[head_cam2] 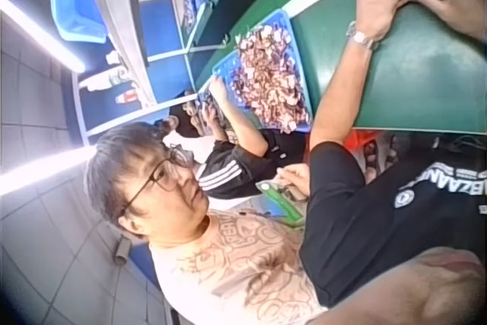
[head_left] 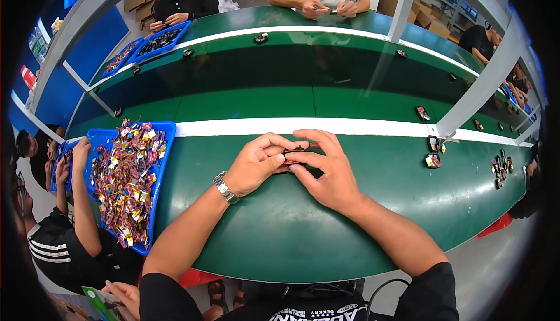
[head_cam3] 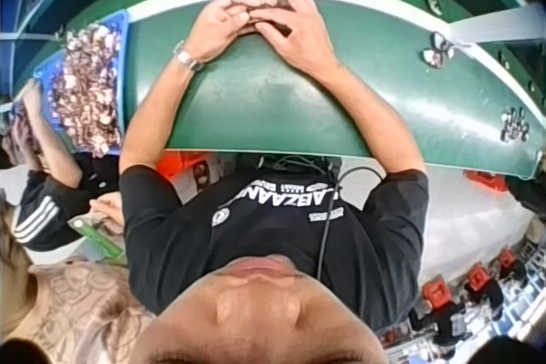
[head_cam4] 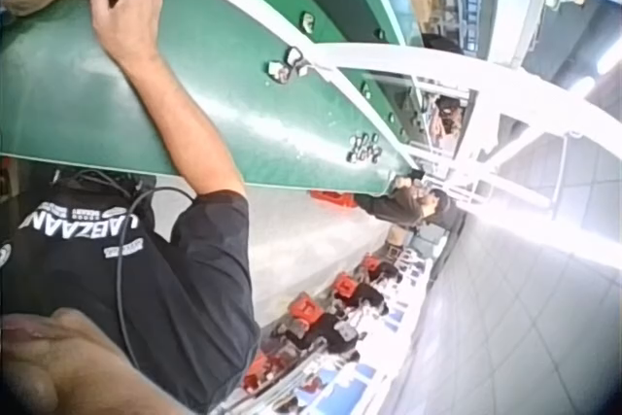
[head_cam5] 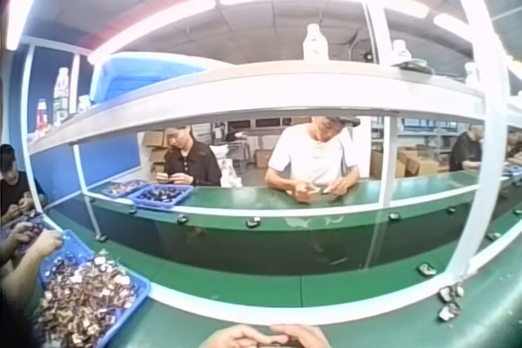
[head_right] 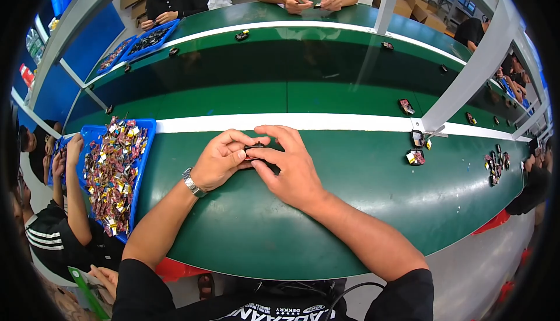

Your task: Assembling small electronic components on a factory assembly line.

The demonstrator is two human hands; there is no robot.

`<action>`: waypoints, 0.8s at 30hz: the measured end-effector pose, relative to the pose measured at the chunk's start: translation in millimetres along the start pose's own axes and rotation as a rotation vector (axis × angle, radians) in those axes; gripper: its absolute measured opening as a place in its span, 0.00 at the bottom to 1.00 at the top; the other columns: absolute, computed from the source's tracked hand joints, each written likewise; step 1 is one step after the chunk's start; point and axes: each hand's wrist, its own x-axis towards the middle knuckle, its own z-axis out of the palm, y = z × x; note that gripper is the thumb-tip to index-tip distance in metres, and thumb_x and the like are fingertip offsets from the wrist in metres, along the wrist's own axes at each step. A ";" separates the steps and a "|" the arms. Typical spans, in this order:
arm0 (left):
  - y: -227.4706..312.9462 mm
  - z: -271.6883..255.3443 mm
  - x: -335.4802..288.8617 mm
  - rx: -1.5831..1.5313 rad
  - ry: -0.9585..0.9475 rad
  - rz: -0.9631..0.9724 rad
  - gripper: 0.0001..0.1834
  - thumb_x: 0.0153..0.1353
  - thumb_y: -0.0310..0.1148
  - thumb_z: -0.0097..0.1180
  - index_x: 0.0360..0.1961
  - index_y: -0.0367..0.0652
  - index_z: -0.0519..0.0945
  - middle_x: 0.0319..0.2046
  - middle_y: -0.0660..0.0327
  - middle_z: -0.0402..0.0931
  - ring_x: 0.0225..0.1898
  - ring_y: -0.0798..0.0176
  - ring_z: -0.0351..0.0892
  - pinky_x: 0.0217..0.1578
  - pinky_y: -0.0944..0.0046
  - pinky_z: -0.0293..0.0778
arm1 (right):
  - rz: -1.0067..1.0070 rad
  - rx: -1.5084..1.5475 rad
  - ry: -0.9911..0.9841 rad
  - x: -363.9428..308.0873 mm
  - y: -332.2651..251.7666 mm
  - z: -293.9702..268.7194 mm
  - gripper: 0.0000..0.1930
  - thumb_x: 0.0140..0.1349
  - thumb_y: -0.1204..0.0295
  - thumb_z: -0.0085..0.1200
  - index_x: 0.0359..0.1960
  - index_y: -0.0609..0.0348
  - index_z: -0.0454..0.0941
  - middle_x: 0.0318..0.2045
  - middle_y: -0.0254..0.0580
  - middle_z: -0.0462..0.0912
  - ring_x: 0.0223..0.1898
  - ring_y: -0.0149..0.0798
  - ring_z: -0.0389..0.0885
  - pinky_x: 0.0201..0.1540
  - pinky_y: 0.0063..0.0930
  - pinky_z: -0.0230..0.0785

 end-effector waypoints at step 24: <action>-2.5 1.2 2.0 0.042 0.073 0.043 0.12 0.70 0.29 0.53 0.51 0.40 0.72 0.61 0.49 0.72 0.58 0.59 0.77 0.56 0.56 0.78 | 0.050 0.060 -0.060 2.7 0.7 1.0 0.15 0.55 0.78 0.61 0.47 0.55 0.83 0.61 0.44 0.73 0.64 0.51 0.66 0.61 0.43 0.66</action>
